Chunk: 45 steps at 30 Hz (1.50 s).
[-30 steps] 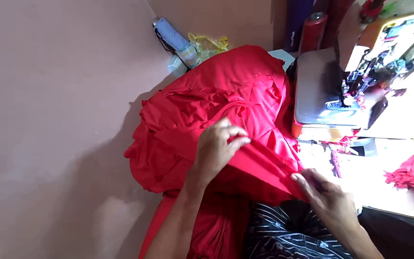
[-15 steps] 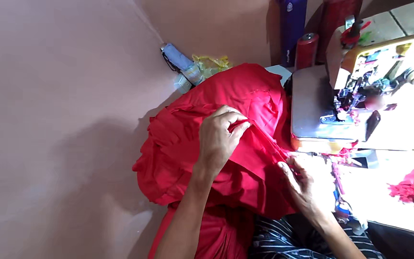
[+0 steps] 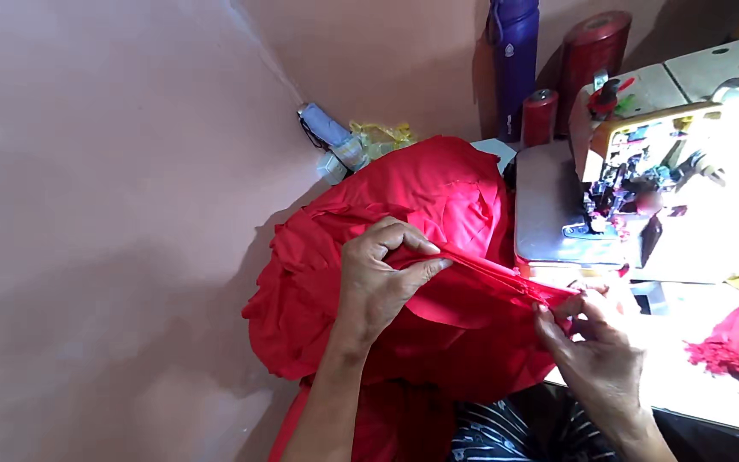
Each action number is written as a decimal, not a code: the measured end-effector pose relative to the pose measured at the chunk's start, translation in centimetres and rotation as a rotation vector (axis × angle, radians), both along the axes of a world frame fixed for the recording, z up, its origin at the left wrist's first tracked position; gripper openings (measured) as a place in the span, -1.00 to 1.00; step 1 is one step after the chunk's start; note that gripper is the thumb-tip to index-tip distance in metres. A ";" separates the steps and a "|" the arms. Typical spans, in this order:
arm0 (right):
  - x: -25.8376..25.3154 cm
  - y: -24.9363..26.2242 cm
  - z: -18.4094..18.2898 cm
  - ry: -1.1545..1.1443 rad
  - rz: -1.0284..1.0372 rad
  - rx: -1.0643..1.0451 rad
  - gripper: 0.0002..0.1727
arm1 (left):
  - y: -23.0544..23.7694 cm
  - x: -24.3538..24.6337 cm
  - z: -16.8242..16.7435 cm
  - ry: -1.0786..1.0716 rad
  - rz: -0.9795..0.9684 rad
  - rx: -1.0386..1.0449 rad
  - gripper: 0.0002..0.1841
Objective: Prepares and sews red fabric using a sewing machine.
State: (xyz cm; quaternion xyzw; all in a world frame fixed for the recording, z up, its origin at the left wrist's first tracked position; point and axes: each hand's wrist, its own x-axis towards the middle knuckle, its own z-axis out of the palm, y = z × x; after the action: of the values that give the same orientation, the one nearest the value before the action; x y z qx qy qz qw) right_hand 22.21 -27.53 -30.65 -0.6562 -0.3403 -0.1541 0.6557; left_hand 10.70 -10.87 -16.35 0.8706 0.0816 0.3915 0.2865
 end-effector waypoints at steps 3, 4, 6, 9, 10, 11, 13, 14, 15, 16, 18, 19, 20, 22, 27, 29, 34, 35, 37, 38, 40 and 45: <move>0.5 0.1 -0.2 -0.002 0.002 0.007 -0.73 | 0.0 0.1 -0.1 -0.026 -0.031 -0.024 -0.76; 0.7 0.1 -0.2 0.000 0.010 0.023 -0.74 | -0.1 0.2 0.0 -0.033 -0.048 -0.043 -0.72; 0.9 -0.1 -0.1 0.068 0.056 0.045 -0.78 | -1.1 1.0 0.3 -0.065 -0.033 -0.032 -0.63; 1.3 -1.1 0.5 0.330 0.298 0.059 -0.92 | -2.7 3.5 1.0 -0.156 -0.055 0.036 -0.65; 1.6 -1.4 0.8 0.407 0.375 0.074 -0.91 | -3.0 4.6 1.1 -0.181 -0.082 0.066 -0.67; 1.8 -1.8 1.2 0.464 0.428 0.093 -0.89 | -3.1 5.7 1.1 -0.193 -0.114 0.087 -0.69; 2.4 -2.7 2.0 0.561 0.497 0.125 -0.74 | -2.1 8.2 0.4 -0.196 -0.201 0.116 -0.71; 2.9 -3.1 2.3 0.599 0.537 0.142 -0.71 | -1.6 9.6 -0.2 -0.182 -0.227 0.116 -0.71; 3.3 -3.5 2.4 0.635 0.568 0.155 -0.70 | -1.1 11.2 -0.9 -0.176 -0.248 0.089 -0.72; 3.8 -3.8 2.4 0.680 0.583 0.162 -0.68 | -0.9 12.7 -1.7 -0.147 -0.256 0.049 -0.72; 4.5 -4.3 2.0 0.757 0.570 0.193 -0.59 | -0.6 15.0 -3.7 -0.038 -0.223 -0.017 -0.71; 4.8 -4.5 1.6 0.747 0.561 0.236 -0.57 | -0.6 15.8 -4.8 0.030 -0.202 -0.048 -0.70; 4.9 -4.8 1.2 0.702 0.551 0.268 -0.55 | -0.8 16.2 -5.6 0.106 -0.172 -0.072 -0.70; 4.6 -5.6 0.3 0.594 0.477 0.257 -0.54 | -1.3 16.2 -6.5 0.276 -0.140 -0.110 -0.70; 0.9 -8.4 -0.9 0.589 0.359 0.080 -0.48 | -2.6 15.6 -5.4 0.555 -0.193 -0.151 -0.78; 0.5 -8.5 -1.1 0.598 0.348 0.118 -0.46 | -2.9 15.7 -5.0 0.633 -0.192 -0.175 -0.79; 1.9 -6.1 -0.2 0.597 0.316 0.210 -0.46 | -2.9 17.3 -4.0 0.688 -0.068 -0.220 -0.83; 2.3 -5.4 -0.2 0.595 0.303 0.225 -0.48 | -2.4 17.9 -4.5 0.649 -0.057 -0.190 -0.83; 3.3 -4.1 -0.6 0.573 0.301 0.265 -0.50 | -1.3 19.1 -5.5 0.572 -0.053 -0.162 -0.78; 3.6 -3.6 -0.7 0.573 0.308 0.281 -0.52 | -0.9 19.7 -5.8 0.556 -0.045 -0.168 -0.75; 4.2 -2.9 -0.8 0.557 0.322 0.294 -0.50 | -0.4 20.7 -5.8 0.548 -0.021 -0.185 -0.73; 3.8 -3.1 -1.0 0.523 0.250 0.287 -0.51 | -1.0 19.1 -6.3 0.437 -0.053 -0.106 -0.80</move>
State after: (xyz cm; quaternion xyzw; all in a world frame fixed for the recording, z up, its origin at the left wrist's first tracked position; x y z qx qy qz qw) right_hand 26.06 -30.59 -31.61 -0.5276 -0.2133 0.0552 0.8205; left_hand 29.79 -11.92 -22.63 0.9203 0.1396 0.1810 0.3176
